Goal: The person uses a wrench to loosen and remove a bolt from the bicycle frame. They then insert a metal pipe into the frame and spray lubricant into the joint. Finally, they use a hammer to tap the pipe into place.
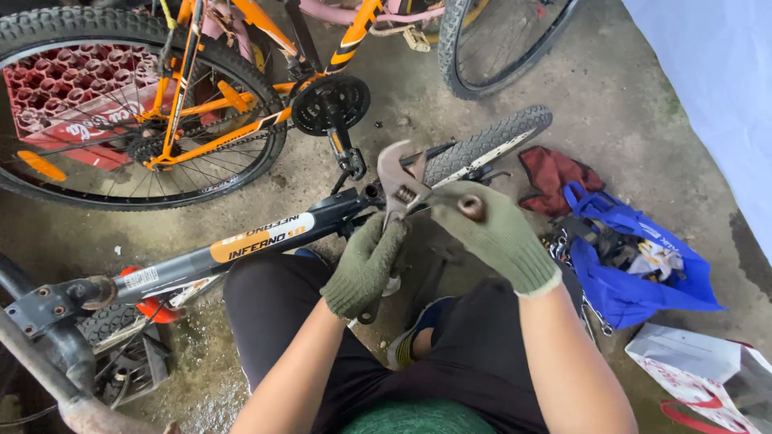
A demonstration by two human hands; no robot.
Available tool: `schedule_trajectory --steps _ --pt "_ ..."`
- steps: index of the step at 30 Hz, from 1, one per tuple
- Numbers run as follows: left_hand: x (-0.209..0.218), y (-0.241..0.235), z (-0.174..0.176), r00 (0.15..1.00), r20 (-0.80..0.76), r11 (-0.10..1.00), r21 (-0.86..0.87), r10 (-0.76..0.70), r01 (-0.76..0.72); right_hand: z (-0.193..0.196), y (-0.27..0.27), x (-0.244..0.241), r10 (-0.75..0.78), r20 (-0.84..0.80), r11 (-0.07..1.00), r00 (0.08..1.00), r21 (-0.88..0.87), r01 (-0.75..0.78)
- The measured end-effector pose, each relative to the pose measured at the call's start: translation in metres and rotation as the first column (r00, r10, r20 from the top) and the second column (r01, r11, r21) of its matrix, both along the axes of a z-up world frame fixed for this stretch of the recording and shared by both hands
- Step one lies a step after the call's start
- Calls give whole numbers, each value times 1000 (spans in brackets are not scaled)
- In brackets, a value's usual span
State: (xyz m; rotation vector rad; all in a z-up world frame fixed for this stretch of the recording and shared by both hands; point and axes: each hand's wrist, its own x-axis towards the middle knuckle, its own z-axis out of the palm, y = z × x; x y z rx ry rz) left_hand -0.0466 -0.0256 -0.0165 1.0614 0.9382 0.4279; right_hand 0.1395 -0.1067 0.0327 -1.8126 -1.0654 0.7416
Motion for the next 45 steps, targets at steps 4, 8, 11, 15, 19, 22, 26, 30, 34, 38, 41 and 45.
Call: schedule_trajectory --steps 4,8,11,15,19,22,26,30,34,38,41,45 --pt "1 -10 0 999 11 991 127 -53 51 -3 21 -12 -61 -146 974 987 -226 27" --pt "-1 -18 10 990 118 997 -23 82 -80 -21 21 -18 -48 -91 968 995 -250 24" --pt "-6 -19 27 999 30 985 174 13 -18 -6 17 -31 -89 -64 976 994 -206 74" --pt "0 -23 31 990 -120 910 399 -76 118 -10 21 -54 -298 -301 954 906 -63 293" --pt "6 -32 70 984 -170 865 483 -59 135 -28 27 -60 -405 -334 913 851 -100 395" --pt "7 -33 58 972 -224 867 470 -66 167 -19 27 -67 -447 -395 889 802 -95 449" --pt "5 -25 37 956 -286 908 382 -62 173 -26 28 -72 -374 -365 905 853 56 421" --pt "14 -11 35 888 -457 989 106 -40 99 -38 36 -71 -573 -427 793 700 -74 605" --pt "-2 -15 -7 964 -248 990 84 -92 116 -59 34 -52 -105 -881 872 462 142 468" --pt "-6 -15 -27 965 -60 943 201 -257 263 -98 43 -44 -138 -956 701 259 90 707" --pt "4 -18 -15 934 -233 958 35 -270 285 -148 32 -22 619 -165 775 -768 284 564" --pt "-1 -10 -28 956 -142 960 80 -257 270 -130 39 -4 -437 -879 645 190 -158 748"
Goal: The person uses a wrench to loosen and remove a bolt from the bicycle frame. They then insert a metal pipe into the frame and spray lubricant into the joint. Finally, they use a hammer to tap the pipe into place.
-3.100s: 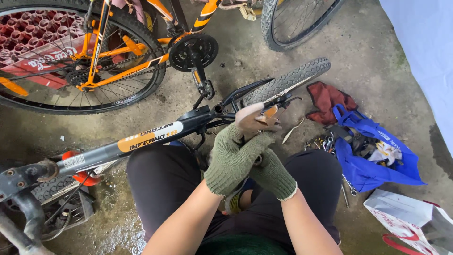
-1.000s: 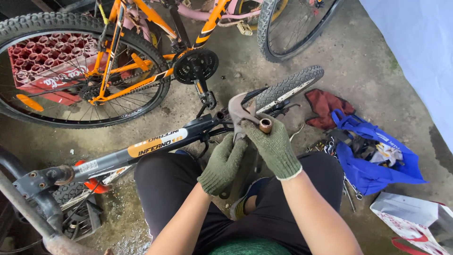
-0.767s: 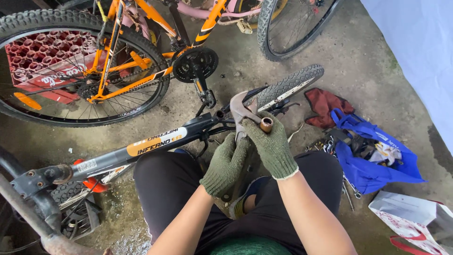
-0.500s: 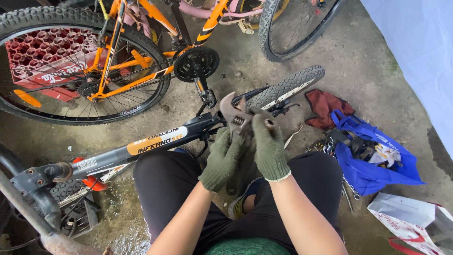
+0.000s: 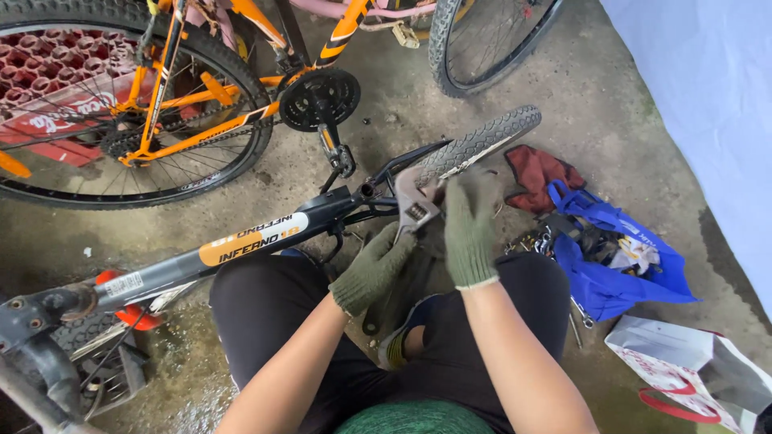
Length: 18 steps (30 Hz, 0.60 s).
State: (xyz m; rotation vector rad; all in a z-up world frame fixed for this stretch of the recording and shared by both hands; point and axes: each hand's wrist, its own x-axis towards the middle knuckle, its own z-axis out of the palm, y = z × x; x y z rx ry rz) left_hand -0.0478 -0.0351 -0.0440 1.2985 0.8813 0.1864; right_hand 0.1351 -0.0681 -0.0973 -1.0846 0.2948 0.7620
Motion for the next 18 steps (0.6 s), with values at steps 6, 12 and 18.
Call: schedule_trajectory --steps 6,12,18 --pt "-1 1 -24 972 220 995 32 82 -91 92 -20 -8 885 344 437 313 -847 -303" --pt "2 6 -15 976 217 987 155 18 -53 83 -11 6 966 179 255 188 -792 -555" --pt "-3 7 -4 990 142 984 178 1 -27 120 0 9 996 93 65 -16 -802 -594"
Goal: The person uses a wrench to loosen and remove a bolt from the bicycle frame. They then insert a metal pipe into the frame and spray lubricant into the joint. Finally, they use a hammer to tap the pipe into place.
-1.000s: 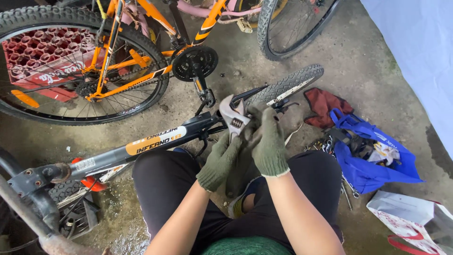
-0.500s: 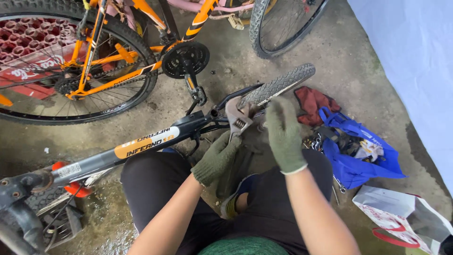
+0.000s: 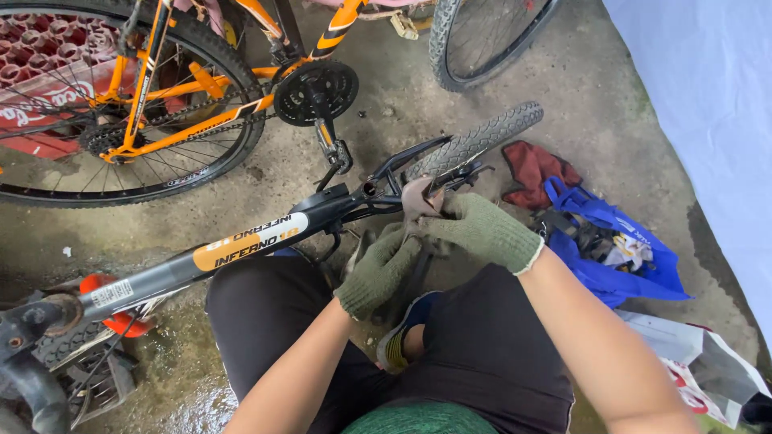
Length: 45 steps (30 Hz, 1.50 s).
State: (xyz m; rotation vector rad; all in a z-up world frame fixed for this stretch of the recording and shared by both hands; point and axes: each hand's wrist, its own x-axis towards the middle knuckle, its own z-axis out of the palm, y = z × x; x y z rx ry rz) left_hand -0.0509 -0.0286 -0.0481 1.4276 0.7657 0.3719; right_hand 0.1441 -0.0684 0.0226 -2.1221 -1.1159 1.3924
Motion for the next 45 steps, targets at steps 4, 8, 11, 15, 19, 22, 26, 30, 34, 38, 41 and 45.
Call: schedule_trajectory --steps 4,8,11,15,19,22,26,30,34,38,41,45 --pt "1 -2 -3 998 28 995 -76 -57 59 -14 -4 18 47 -56 983 997 179 -36" --pt "0 -3 4 991 28 991 14 -133 133 -5 -2 19 -265 -293 962 919 -14 273" --pt "3 -14 -63 976 -140 965 177 -169 193 -5 4 22 -312 -257 947 914 -164 277" --pt "5 -16 -78 965 -196 960 185 -173 209 -41 -4 33 -263 -261 965 929 -60 257" --pt "5 -15 -80 968 -212 964 196 -136 178 -57 -5 24 -156 -296 937 942 256 236" --pt "5 -15 -79 960 -257 962 218 -109 167 -37 -6 4 -216 -302 872 929 369 323" --pt "7 -8 -43 972 -223 973 197 -76 121 -73 -9 6 -332 -126 836 935 419 353" --pt "6 -13 -41 987 -155 989 132 -42 63 -36 -7 -21 -444 -301 781 844 330 529" --pt "14 -22 -47 986 -167 999 46 -7 14 -30 -12 -46 -729 -343 601 592 93 794" --pt "10 -14 -18 997 -77 1000 23 17 -16 -46 -17 -49 -719 -527 487 453 83 869" --pt "10 -14 -53 968 -239 970 207 -77 129 -55 -17 -47 -706 -440 584 555 81 808" --pt "13 -29 -119 979 -171 936 349 108 -43 -53 -11 -46 -679 -455 610 576 87 787"
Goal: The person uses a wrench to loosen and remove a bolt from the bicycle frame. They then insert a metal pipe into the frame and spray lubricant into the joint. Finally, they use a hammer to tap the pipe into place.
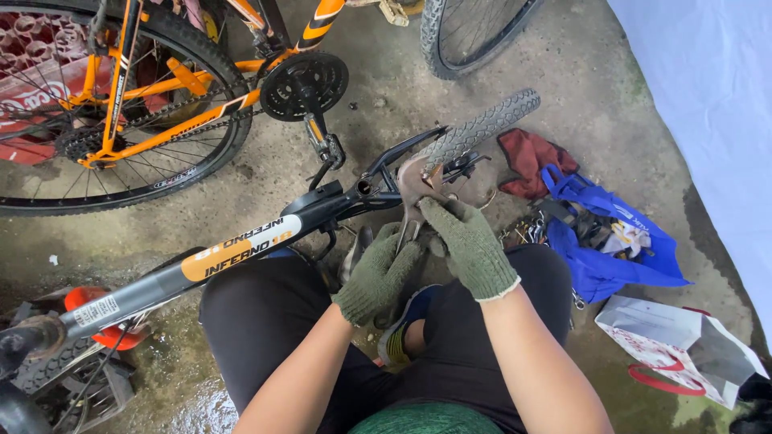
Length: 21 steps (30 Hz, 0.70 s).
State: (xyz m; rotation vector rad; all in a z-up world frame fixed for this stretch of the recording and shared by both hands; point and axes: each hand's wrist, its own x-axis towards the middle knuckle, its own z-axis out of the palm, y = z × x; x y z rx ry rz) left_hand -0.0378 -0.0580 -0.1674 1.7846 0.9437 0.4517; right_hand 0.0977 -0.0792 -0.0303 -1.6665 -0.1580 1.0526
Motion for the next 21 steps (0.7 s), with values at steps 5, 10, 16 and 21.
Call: schedule_trajectory --steps 5,10,16,21 --pt "1 4 13 996 -37 995 -53 -83 81 -6 5 -7 -169 -10 985 986 -25 168" --pt "-1 14 63 991 33 966 -221 -130 134 -27 7 -14 -266 -66 958 962 92 271" --pt "4 0 24 995 84 987 -155 47 -33 0 5 -4 -50 48 998 998 43 47" --pt "-3 6 15 993 87 971 -216 -83 100 8 9 -5 -68 40 998 997 -1 68"
